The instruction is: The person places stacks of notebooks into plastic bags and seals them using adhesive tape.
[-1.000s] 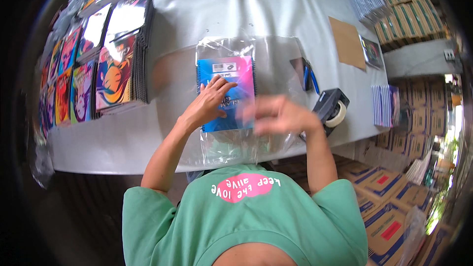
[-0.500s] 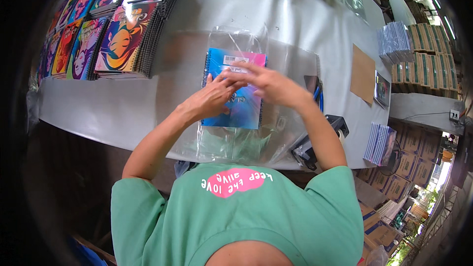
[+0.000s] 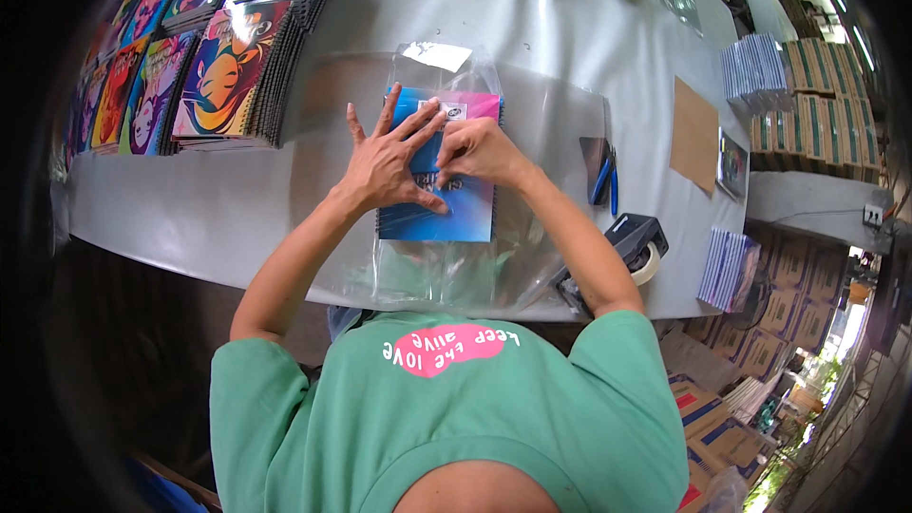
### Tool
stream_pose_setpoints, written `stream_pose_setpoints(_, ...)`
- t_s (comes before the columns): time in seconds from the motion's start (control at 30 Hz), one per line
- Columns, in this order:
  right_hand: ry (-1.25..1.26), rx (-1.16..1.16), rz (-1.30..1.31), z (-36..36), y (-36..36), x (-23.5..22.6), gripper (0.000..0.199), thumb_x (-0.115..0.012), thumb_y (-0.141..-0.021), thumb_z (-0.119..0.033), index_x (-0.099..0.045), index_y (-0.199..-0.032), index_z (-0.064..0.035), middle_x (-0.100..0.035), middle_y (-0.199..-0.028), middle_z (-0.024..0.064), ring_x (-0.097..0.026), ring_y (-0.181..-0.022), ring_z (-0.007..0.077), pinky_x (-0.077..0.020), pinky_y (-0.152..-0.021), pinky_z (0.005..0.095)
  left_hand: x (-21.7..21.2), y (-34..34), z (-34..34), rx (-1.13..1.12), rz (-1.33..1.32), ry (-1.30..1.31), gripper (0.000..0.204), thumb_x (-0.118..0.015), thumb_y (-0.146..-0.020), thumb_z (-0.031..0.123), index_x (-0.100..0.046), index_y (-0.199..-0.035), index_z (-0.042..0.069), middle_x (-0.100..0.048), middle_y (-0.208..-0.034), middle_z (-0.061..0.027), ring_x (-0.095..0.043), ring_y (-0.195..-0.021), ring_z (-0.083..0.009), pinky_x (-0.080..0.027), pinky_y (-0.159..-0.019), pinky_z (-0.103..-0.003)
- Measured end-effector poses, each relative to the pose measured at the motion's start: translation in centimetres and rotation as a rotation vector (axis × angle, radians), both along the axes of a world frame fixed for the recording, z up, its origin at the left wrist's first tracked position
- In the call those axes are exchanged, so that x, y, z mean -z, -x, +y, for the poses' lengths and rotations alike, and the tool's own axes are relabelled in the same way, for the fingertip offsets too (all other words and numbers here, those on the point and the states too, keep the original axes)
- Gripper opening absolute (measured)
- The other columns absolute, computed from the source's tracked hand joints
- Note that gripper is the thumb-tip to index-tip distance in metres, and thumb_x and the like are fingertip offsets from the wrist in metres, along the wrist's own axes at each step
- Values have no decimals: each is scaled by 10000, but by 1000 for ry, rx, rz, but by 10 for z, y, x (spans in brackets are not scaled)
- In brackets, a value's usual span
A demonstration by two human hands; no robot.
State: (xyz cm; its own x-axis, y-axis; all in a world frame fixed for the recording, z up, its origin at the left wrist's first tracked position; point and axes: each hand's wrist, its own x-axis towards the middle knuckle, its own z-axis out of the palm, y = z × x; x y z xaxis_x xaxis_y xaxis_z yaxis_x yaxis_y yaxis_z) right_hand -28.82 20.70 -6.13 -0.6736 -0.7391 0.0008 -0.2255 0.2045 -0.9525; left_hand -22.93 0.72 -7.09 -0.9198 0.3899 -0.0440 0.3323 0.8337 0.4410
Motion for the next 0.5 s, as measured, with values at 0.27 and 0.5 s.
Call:
stream_pose_setpoints(0.27, -219, 8, 450, -23, -24, -10, 1004, -793, -575, 3, -323, -1411, -292, -125, -1495, 102, -473, -1206, 299, -440, -1005, 411, 36, 1, -7, -161, 116, -637, 812, -770, -565, 603, -557, -1258, 237, -201, -1521, -52, 60, -1418, -373, -13, -1004, -723)
stream_pose_setpoints(0.5, -683, 227, 695, -18, -74, 5, 799, -691, -777, -177, -273, -1452, -266, -189, -1507, 138, -326, -1342, 301, -291, -1059, 533, 20, 13, -6, -14, 145, -226, 583, -796, -631, 454, -653, -1165, 271, -6, -1519, -246, -114, -1404, -382, -213, -1102, -509)
